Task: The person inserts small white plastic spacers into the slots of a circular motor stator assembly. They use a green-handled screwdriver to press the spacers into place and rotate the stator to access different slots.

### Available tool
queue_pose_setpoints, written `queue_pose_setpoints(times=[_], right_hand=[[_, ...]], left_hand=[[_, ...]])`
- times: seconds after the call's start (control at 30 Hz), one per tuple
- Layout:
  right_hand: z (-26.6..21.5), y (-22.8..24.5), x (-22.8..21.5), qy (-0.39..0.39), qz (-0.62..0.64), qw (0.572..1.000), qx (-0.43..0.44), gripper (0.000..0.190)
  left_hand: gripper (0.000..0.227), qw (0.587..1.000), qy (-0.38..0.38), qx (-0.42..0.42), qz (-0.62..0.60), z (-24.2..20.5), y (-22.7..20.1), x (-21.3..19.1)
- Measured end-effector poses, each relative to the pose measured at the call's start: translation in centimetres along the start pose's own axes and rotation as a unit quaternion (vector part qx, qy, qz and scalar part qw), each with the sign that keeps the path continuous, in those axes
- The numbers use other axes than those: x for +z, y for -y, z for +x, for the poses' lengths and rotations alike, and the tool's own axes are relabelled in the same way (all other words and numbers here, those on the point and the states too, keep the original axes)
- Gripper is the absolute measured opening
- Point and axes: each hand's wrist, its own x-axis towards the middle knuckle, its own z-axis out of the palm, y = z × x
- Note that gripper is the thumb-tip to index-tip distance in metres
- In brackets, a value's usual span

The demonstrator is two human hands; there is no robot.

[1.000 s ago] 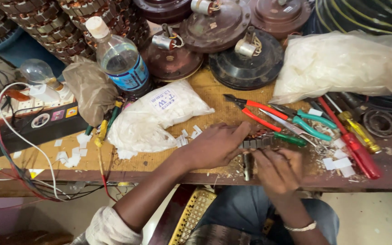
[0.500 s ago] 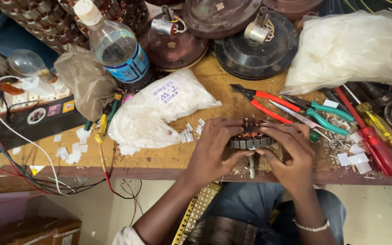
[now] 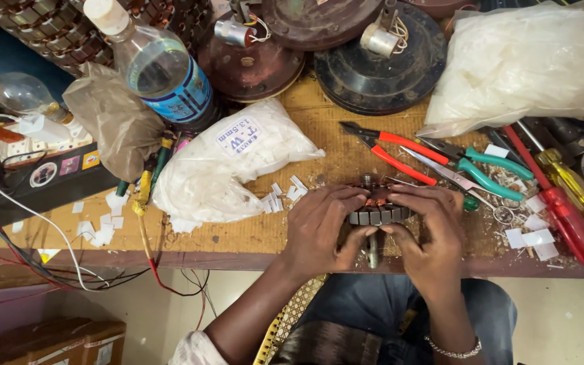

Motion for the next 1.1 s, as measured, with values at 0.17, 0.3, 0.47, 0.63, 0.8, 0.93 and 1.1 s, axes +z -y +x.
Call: queue_pose_setpoints(times=[0.17,0.3,0.47,0.63,0.8,0.93,1.1], right_hand=[[0.3,0.2,-0.1,0.017,0.003,1.0,0.014,0.042],[0.5,0.5,-0.5,0.035,0.019,0.998,0.045,0.042],[0.7,0.7,-1.1,0.078,0.006,0.991,0.105,0.054],[0.7,0.3,-1.5,0.101,-0.02,0.991,0.089,0.054],[0.3,-0.4,-0.8,0.092,0.027,0.99,0.099,0.051],[-0.2,-1.3,-0.3,0.092,0.06,0.988,0.106,0.053],[-1.0,-2.0,-0.1,0.099,0.051,0.988,0.105,0.056]], left_hand=[[0.033,1.0,-0.001,-0.01,0.013,0.2,-0.3,0.1],[0.034,0.999,0.005,-0.032,0.001,0.0,-0.5,0.1],[0.039,0.997,0.019,-0.037,-0.065,0.3,0.6,0.6],[0.039,0.998,0.019,-0.027,-0.045,0.1,0.6,0.6],[0.038,0.999,0.027,-0.03,-0.023,-0.1,0.6,0.5],[0.036,0.997,0.038,-0.045,-0.045,-0.1,0.6,0.5],[0.037,0.996,0.042,-0.059,-0.06,-0.3,0.7,0.4]])
